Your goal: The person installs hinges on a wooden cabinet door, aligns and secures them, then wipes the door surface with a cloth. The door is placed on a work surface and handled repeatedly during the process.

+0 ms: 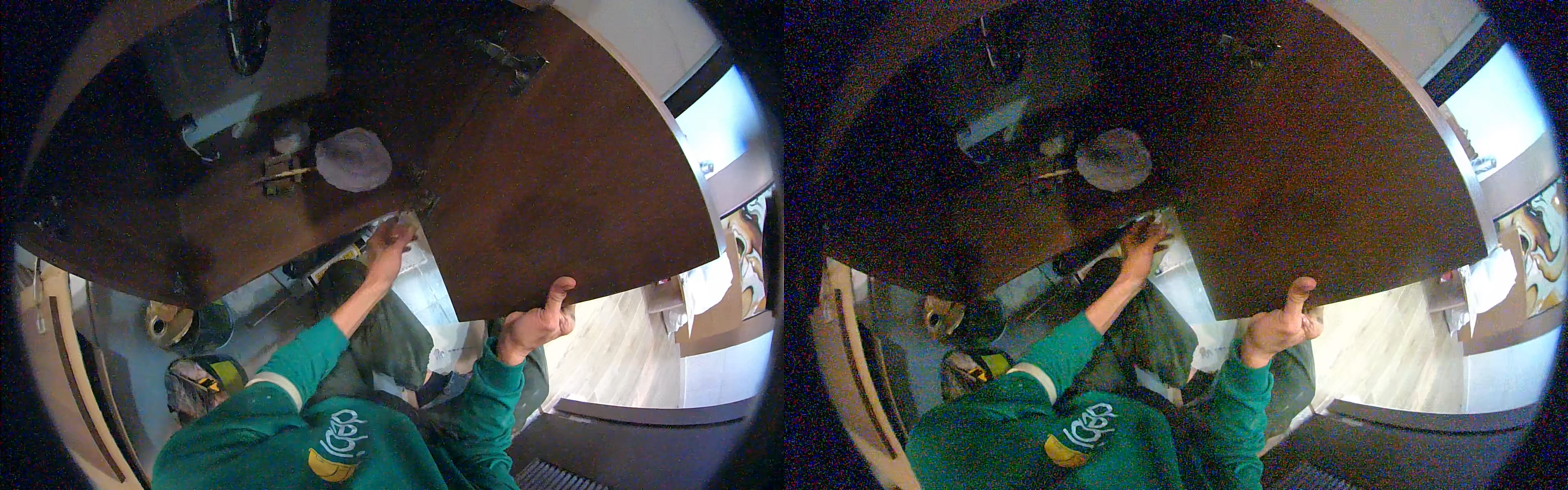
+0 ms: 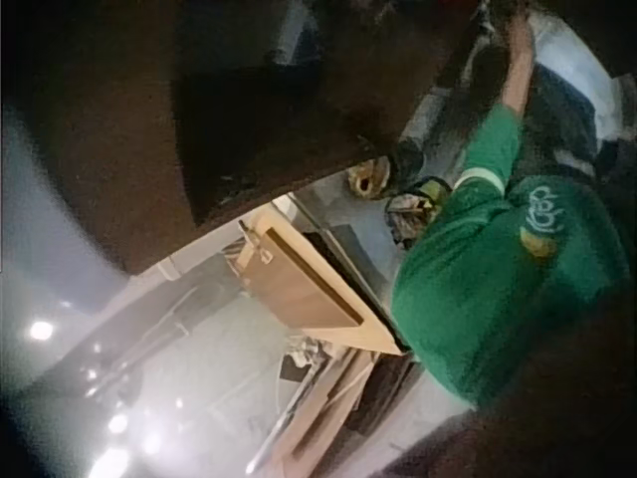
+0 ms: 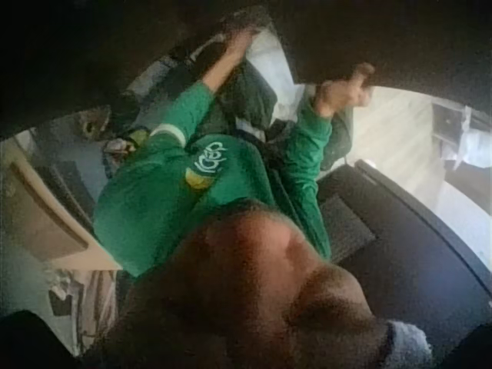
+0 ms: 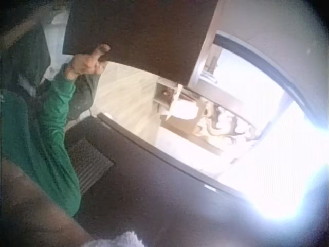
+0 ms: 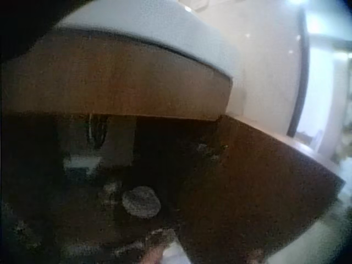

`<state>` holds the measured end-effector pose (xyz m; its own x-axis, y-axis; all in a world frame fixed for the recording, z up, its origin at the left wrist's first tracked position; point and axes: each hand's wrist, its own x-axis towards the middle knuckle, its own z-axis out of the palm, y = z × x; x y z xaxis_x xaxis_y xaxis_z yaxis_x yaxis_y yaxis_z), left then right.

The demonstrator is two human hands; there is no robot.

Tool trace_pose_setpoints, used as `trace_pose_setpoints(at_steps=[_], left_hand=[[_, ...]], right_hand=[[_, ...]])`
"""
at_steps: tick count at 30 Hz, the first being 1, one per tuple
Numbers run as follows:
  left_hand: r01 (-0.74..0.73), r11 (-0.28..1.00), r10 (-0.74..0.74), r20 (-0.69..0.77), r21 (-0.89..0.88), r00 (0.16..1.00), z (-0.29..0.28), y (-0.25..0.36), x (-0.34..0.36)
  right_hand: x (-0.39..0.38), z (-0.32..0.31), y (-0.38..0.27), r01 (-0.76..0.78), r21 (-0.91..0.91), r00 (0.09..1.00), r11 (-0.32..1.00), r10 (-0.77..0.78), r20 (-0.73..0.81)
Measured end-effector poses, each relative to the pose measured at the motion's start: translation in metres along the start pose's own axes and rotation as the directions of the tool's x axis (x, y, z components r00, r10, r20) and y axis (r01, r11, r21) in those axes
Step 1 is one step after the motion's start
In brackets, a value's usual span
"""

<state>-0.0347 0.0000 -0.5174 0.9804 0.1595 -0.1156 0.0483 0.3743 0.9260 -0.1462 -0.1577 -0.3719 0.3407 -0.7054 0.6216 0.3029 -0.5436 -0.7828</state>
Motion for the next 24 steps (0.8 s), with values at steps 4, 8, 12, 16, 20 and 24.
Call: trace_pose_setpoints(at_steps=[4, 8, 12, 16, 20, 24], left_hand=[[-0.167, 0.986, 0.166, -0.018, -0.020, 0.986, 0.020, -0.014, 0.014], [-0.235, 0.969, 0.242, -0.097, 0.076, 0.965, 0.029, -0.020, 0.020], [-0.299, 0.947, 0.317, -0.177, 0.120, 0.932, 0.039, -0.021, 0.019], [-0.366, 0.918, 0.397, -0.310, 0.153, 0.864, 0.051, -0.013, 0.020], [-0.324, 0.945, 0.323, -0.262, 0.040, 0.909, 0.056, -0.010, 0.034], [-0.182, 0.979, 0.159, -0.215, -0.090, 0.964, 0.053, -0.012, 0.045]], right_hand=[[0.002, 0.001, -0.005, 0.058, -0.088, 0.998, 0.994, -0.057, 0.023], [0.001, 0.004, -0.009, -0.145, 0.016, 0.989, 0.989, 0.145, -0.038], [0.002, 0.007, -0.012, -0.255, 0.136, 0.955, 0.957, 0.271, -0.118], [0.002, 0.004, -0.007, -0.206, 0.152, 0.972, 0.967, 0.220, -0.084], [-0.003, -0.004, 0.014, 0.005, -0.088, 0.999, 0.996, -0.008, -0.035], [-0.006, -0.012, 0.035, 0.251, -0.254, 0.968, 0.934, -0.243, 0.063]])
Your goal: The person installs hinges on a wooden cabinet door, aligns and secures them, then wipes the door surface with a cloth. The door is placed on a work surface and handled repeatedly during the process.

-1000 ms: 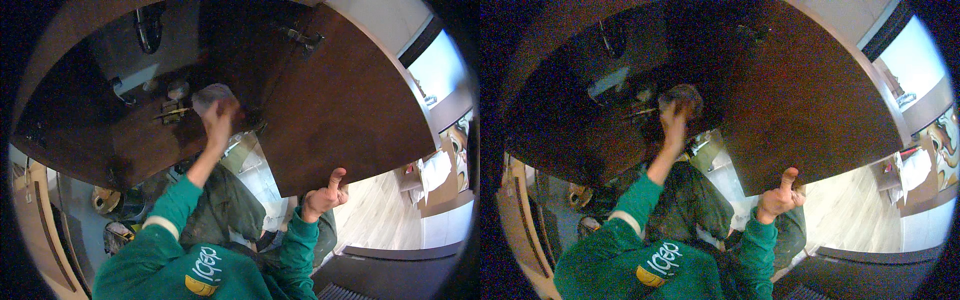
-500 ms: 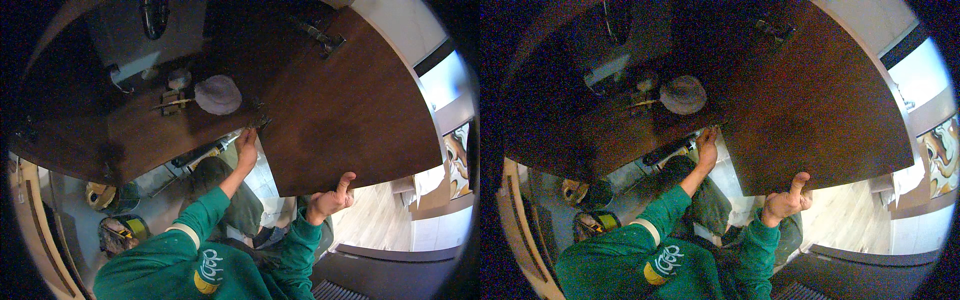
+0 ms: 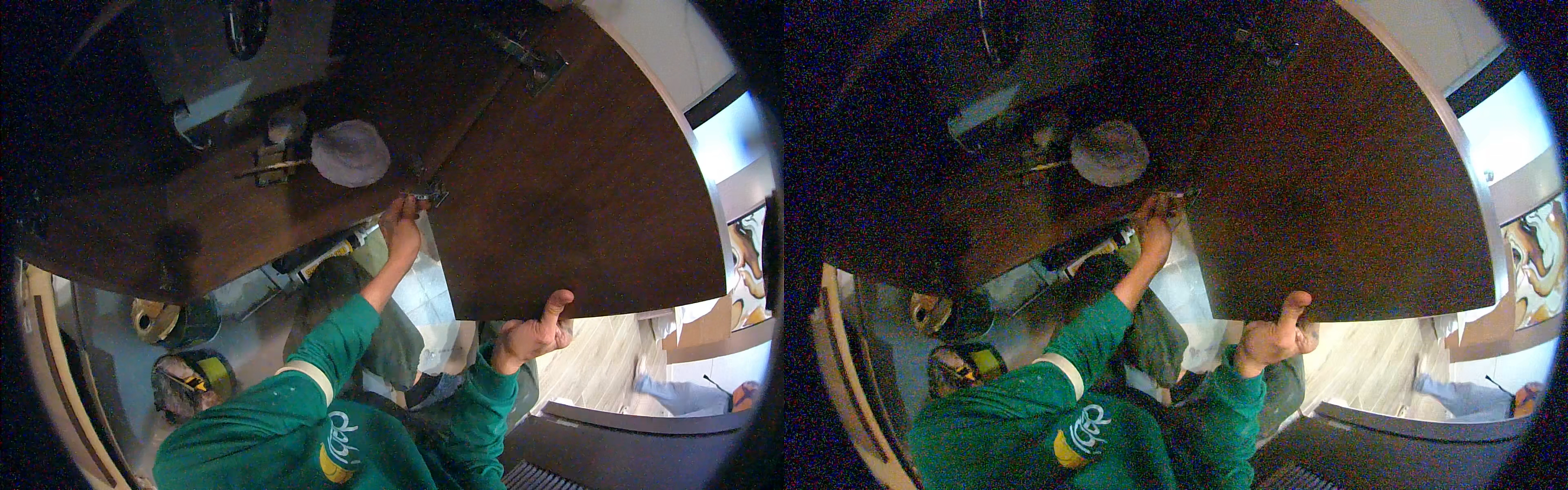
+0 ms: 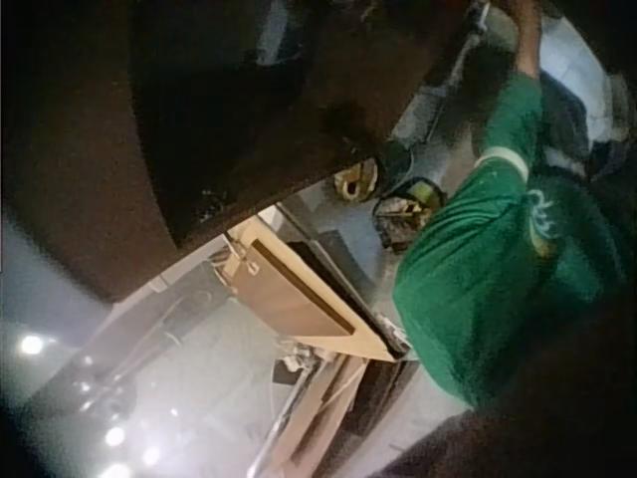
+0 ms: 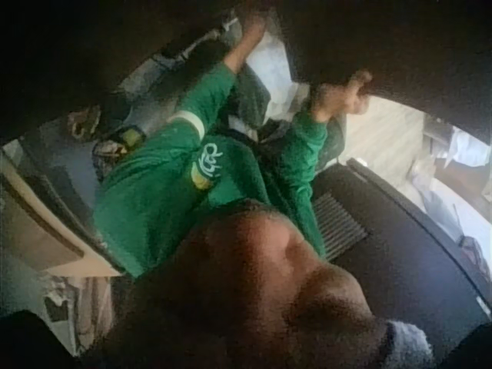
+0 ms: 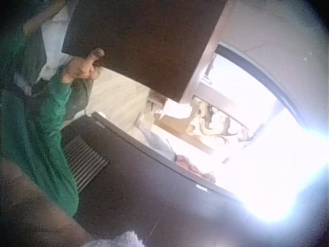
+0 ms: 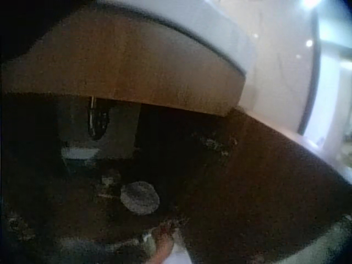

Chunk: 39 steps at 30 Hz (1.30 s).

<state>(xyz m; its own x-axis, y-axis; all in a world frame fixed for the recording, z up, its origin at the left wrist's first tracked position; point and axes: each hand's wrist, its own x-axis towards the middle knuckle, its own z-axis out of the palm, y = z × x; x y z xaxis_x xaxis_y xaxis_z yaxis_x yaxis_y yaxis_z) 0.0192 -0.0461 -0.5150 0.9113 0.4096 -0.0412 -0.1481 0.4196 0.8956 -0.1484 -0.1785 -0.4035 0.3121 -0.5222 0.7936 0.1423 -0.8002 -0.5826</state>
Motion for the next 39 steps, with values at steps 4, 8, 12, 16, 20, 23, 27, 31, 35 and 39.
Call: trace_pose_setpoints(at_steps=[4, 8, 12, 16, 20, 23, 27, 31, 35, 39], left_hand=[[-0.183, 0.944, 0.213, -0.084, 0.274, 0.973, 0.000, 0.002, 0.006], [-0.093, 0.929, 0.120, -0.054, 0.357, 0.991, -0.002, -0.004, 0.041], [-0.314, 0.437, 0.181, 0.259, 0.843, 0.949, -0.020, -0.026, 0.086], [-0.355, 0.528, 0.293, 0.227, 0.771, 0.929, -0.019, -0.040, 0.101], [-0.452, 0.412, 0.351, 0.320, 0.791, 0.880, -0.021, -0.011, 0.083], [-0.353, 0.682, 0.172, 0.328, 0.640, 0.929, -0.020, 0.022, 0.067], [-0.163, 0.873, 0.085, 0.185, 0.460, 0.979, -0.010, 0.046, 0.049], [0.024, 0.932, -0.079, 0.139, 0.360, 0.987, -0.011, 0.047, 0.045], [-0.053, 0.935, -0.006, 0.163, 0.350, 0.987, -0.014, 0.042, 0.047], [-0.067, 0.971, 0.029, 0.165, 0.228, 0.986, -0.012, 0.034, 0.046]], right_hand=[[0.002, -0.003, -0.002, 0.155, -0.099, 0.988, 0.983, -0.152, 0.033], [0.009, 0.002, -0.019, 0.094, -0.172, 0.992, 0.981, -0.107, -0.067], [0.008, 0.005, -0.026, -0.336, 0.277, 0.931, 0.900, 0.362, -0.047], [0.000, -0.003, -0.021, -0.151, -0.161, 0.987, 0.975, 0.139, -0.082], [0.004, -0.004, -0.022, -0.170, -0.074, 0.984, 0.983, 0.166, -0.064], [0.016, -0.001, -0.030, -0.315, 0.195, 0.936, 0.929, 0.339, -0.100], [0.025, -0.008, -0.040, -0.392, 0.349, 0.907, 0.851, 0.420, -0.005], [0.020, -0.010, -0.035, -0.432, 0.229, 0.869, 0.872, 0.470, -0.154], [0.015, -0.014, -0.033, -0.345, 0.322, 0.923, 0.882, 0.382, -0.058], [0.013, -0.013, -0.044, -0.296, 0.350, 0.926, 0.889, 0.357, -0.123]])
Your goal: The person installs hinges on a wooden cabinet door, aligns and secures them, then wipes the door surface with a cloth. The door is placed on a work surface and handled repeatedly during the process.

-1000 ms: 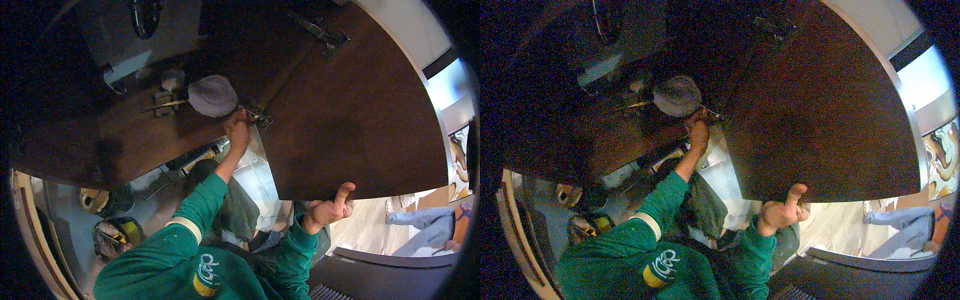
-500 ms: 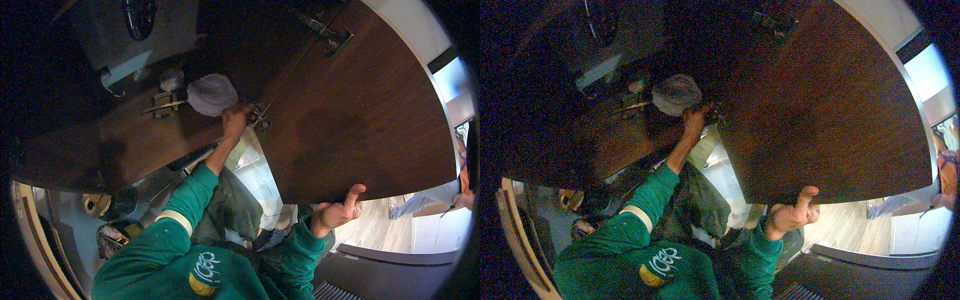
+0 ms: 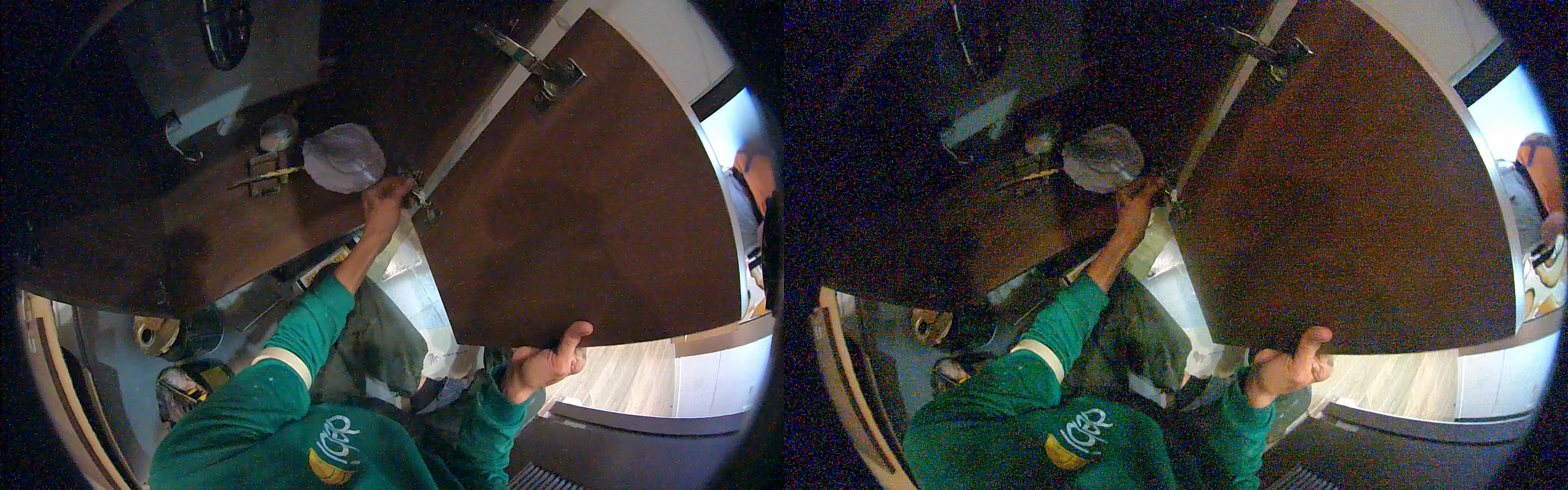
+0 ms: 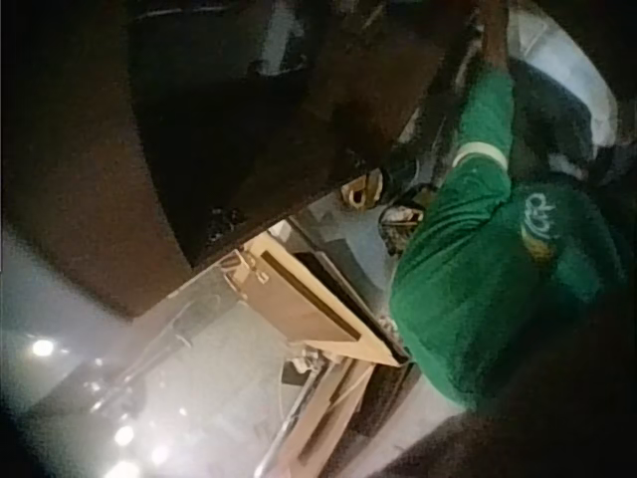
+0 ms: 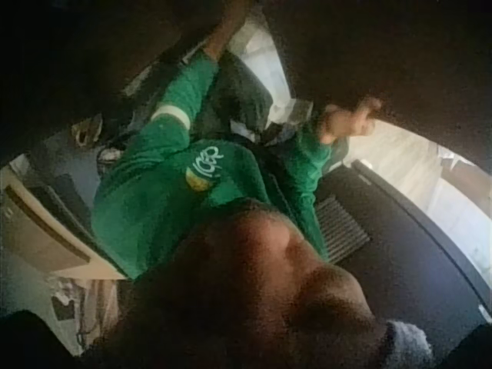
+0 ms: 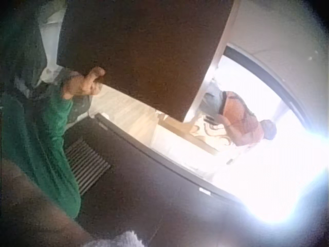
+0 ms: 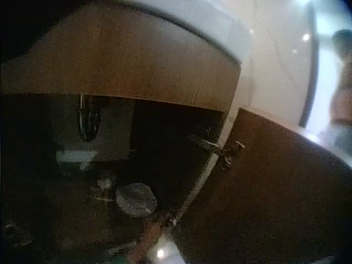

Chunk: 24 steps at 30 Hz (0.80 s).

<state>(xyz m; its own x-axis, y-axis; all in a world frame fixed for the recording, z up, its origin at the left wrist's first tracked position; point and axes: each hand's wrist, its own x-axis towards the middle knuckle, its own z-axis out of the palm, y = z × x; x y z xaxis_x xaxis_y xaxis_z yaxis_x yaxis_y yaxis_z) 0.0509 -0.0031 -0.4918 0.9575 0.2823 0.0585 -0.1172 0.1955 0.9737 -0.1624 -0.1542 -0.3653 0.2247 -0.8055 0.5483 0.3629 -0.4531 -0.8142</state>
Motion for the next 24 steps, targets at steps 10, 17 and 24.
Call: trace_pose_setpoints(at_steps=[10, 17, 24], left_hand=[[0.254, 0.959, -0.222, 0.222, -0.129, 0.949, -0.007, -0.020, 0.014], [0.102, 0.981, -0.088, 0.090, -0.165, 0.992, -0.003, -0.002, 0.010], [0.177, 0.983, -0.169, 0.157, -0.042, 0.973, -0.012, -0.005, 0.019]], right_hand=[[-0.014, -0.010, -0.006, -0.153, 0.223, 0.985, 0.963, 0.166, -0.042], [-0.018, -0.014, 0.006, -0.057, 0.068, 0.998, 0.996, 0.058, -0.011], [-0.019, -0.014, 0.000, -0.052, 0.022, 0.999, 0.998, 0.052, -0.008]])
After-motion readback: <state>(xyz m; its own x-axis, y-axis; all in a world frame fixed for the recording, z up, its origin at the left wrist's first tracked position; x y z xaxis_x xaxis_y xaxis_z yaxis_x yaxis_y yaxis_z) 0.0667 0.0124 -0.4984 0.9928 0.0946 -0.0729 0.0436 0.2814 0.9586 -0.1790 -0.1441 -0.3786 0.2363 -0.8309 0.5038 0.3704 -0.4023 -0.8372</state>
